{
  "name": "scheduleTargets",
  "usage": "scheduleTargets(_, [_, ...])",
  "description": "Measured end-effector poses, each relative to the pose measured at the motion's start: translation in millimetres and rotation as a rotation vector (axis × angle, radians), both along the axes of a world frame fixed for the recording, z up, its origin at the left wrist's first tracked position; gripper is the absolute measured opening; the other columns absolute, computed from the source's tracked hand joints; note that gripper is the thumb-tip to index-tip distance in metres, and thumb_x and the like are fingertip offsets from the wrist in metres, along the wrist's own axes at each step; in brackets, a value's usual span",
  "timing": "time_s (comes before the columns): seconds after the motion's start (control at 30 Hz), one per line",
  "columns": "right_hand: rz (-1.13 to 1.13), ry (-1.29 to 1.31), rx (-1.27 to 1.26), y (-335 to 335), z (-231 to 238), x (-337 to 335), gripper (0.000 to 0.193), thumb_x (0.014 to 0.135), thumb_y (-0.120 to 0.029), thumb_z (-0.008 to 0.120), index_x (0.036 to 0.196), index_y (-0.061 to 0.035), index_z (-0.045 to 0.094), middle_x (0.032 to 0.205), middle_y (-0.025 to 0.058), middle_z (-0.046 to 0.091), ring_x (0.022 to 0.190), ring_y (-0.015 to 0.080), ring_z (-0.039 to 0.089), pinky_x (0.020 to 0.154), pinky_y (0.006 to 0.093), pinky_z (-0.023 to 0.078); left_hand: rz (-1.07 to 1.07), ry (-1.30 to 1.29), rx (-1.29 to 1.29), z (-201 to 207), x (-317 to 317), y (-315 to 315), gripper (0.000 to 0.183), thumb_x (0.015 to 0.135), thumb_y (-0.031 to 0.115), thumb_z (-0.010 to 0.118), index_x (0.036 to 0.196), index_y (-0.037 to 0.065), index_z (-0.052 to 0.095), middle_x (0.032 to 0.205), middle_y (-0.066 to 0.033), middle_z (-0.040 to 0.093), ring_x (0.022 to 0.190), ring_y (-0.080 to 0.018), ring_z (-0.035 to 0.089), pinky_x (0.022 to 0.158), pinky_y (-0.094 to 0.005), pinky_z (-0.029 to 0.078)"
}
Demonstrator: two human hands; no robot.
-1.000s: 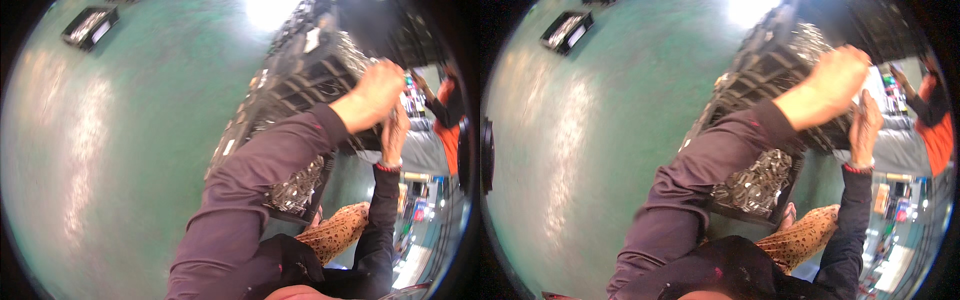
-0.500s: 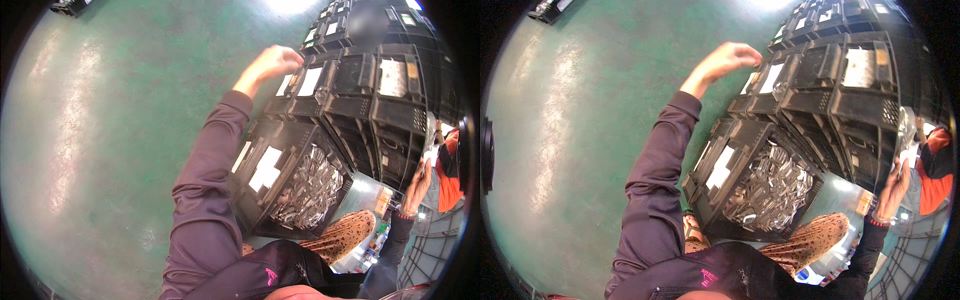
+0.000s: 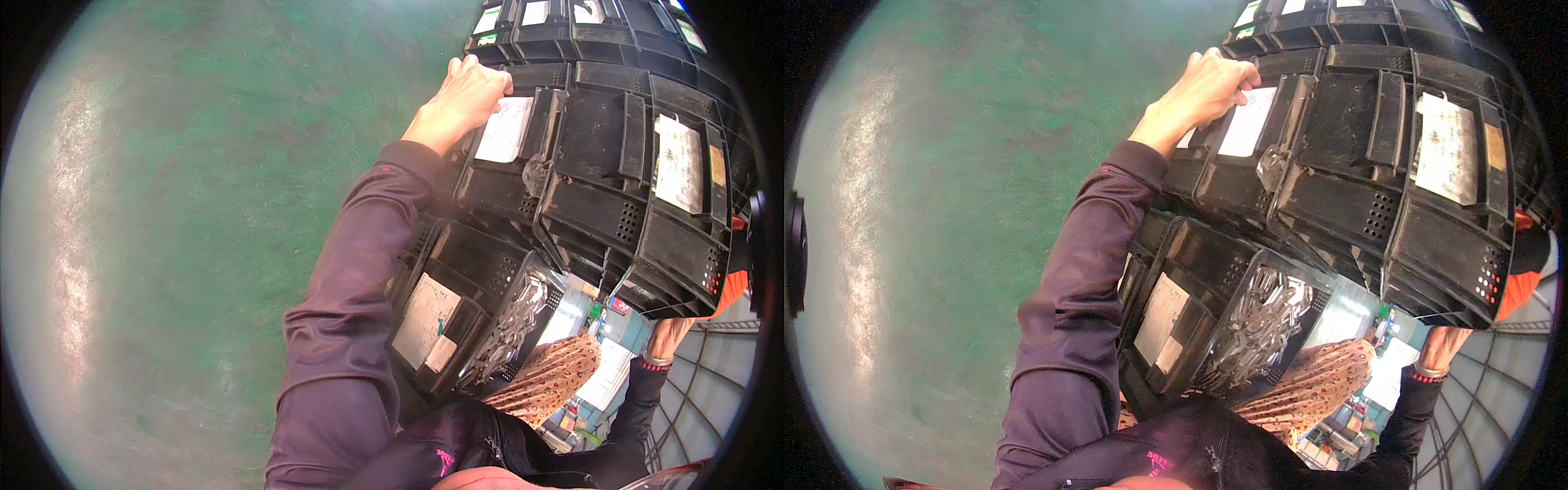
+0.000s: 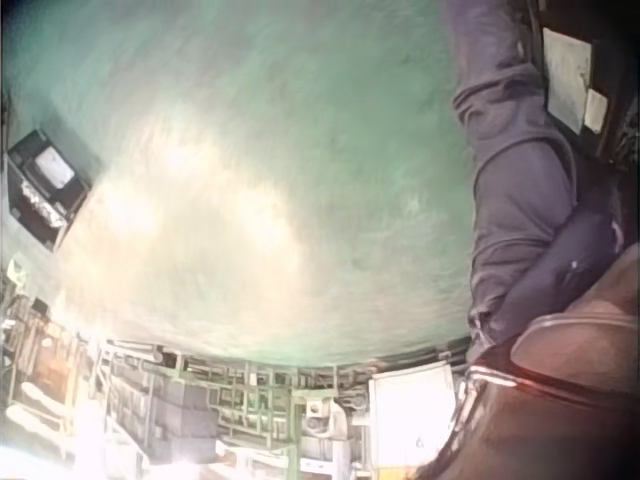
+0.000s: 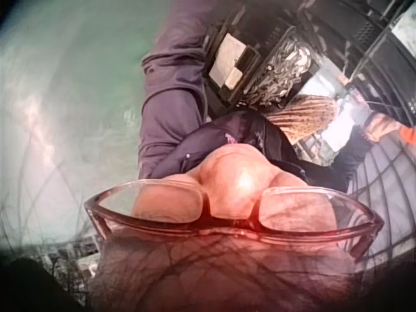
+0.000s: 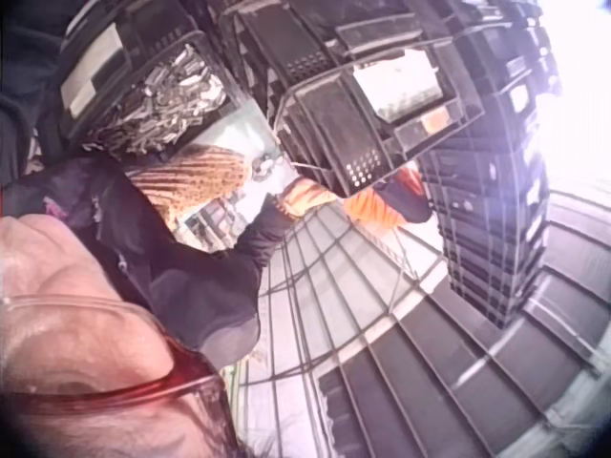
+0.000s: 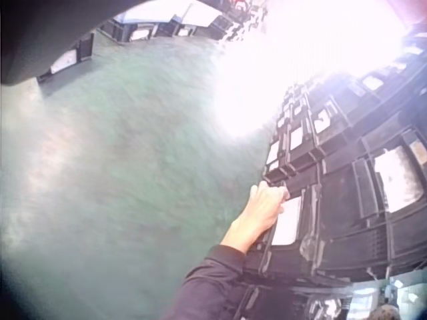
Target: The person moves black plastic bins filled with small metal parts across a green factory floor, stacks them, and places paper labels on the bins. The person also handles small plastic bags and adjusts labels on stacked bins.
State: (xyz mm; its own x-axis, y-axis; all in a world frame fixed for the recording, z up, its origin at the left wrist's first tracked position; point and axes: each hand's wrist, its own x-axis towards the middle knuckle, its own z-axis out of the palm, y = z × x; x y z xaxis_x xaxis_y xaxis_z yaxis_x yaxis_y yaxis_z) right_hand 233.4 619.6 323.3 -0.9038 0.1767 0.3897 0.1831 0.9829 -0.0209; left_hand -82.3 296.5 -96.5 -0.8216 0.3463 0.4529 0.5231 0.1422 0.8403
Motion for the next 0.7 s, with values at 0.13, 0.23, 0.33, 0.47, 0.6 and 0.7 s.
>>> scheduleTargets(0.13, [0.080, -0.130, 0.497, -4.0, 5.9, 5.6, 0.037, 0.098, -0.008, 0.053, 0.133, 0.0032, 0.046, 0.132, 0.0152, 0.055, 0.115, 0.0222, 0.054, 0.099, 0.0318, 0.045, -0.080, -0.134, 0.090, 2.0, -6.0, 2.1, 0.019, 0.080, 0.013, 0.068, 0.099, 0.008, 0.070, 0.087, -0.0088, 0.071, 0.098, -0.0298, 0.059, 0.085, -0.0433, 0.041])
scheduleTargets(0.23, [0.013, -0.150, 0.382, -3.5, 7.0, 4.9, 0.038, 0.099, -0.008, 0.053, 0.134, 0.0033, 0.046, 0.133, 0.0151, 0.055, 0.115, 0.0224, 0.054, 0.100, 0.0328, 0.045, -0.025, -0.117, -0.037, 12.2, -6.3, 4.6, 0.018, 0.079, 0.013, 0.069, 0.096, 0.008, 0.071, 0.083, -0.0122, 0.070, 0.094, -0.0314, 0.060, 0.080, -0.0468, 0.041])
scheduleTargets(0.33, [-0.013, -0.095, 0.317, -2.9, 5.4, 3.4, 0.037, 0.099, -0.008, 0.052, 0.133, 0.0036, 0.046, 0.133, 0.0150, 0.054, 0.115, 0.0226, 0.055, 0.100, 0.0329, 0.045, 0.133, 0.004, -0.337, 20.8, 3.8, 7.2, 0.015, 0.079, 0.014, 0.069, 0.092, 0.007, 0.071, 0.087, -0.0136, 0.069, 0.095, -0.0313, 0.058, 0.079, -0.0487, 0.039])
scheduleTargets(0.47, [0.015, -0.042, 0.106, -7.6, 1.7, -1.7, 0.038, 0.099, -0.012, 0.054, 0.133, 0.0041, 0.047, 0.133, 0.0151, 0.055, 0.114, 0.0228, 0.055, 0.098, 0.0333, 0.045, 0.198, -0.028, -0.240, 16.9, 7.8, 5.5, 0.010, 0.081, 0.014, 0.066, 0.087, 0.008, 0.071, 0.094, -0.0110, 0.065, 0.100, -0.0298, 0.054, 0.080, -0.0482, 0.037])
scheduleTargets(0.6, [-0.005, -0.036, 0.202, -14.1, -0.6, -6.0, 0.042, 0.098, -0.016, 0.056, 0.133, 0.0046, 0.047, 0.131, 0.0153, 0.056, 0.113, 0.0241, 0.057, 0.097, 0.0346, 0.046, 0.221, -0.035, -0.037, 3.3, 14.4, 6.9, 0.007, 0.082, 0.013, 0.064, 0.087, 0.009, 0.068, 0.098, -0.0065, 0.061, 0.101, -0.0274, 0.052, 0.080, -0.0462, 0.037])
scheduleTargets(0.7, [-0.002, -0.073, 0.321, -10.3, 0.3, -5.4, 0.043, 0.098, -0.018, 0.056, 0.134, 0.0047, 0.047, 0.129, 0.0153, 0.057, 0.111, 0.0256, 0.058, 0.097, 0.0348, 0.046, 0.305, -0.004, 0.074, -4.0, 30.3, 11.3, 0.008, 0.083, 0.012, 0.062, 0.090, 0.011, 0.066, 0.100, -0.0042, 0.060, 0.101, -0.0258, 0.052, 0.080, -0.0439, 0.037])
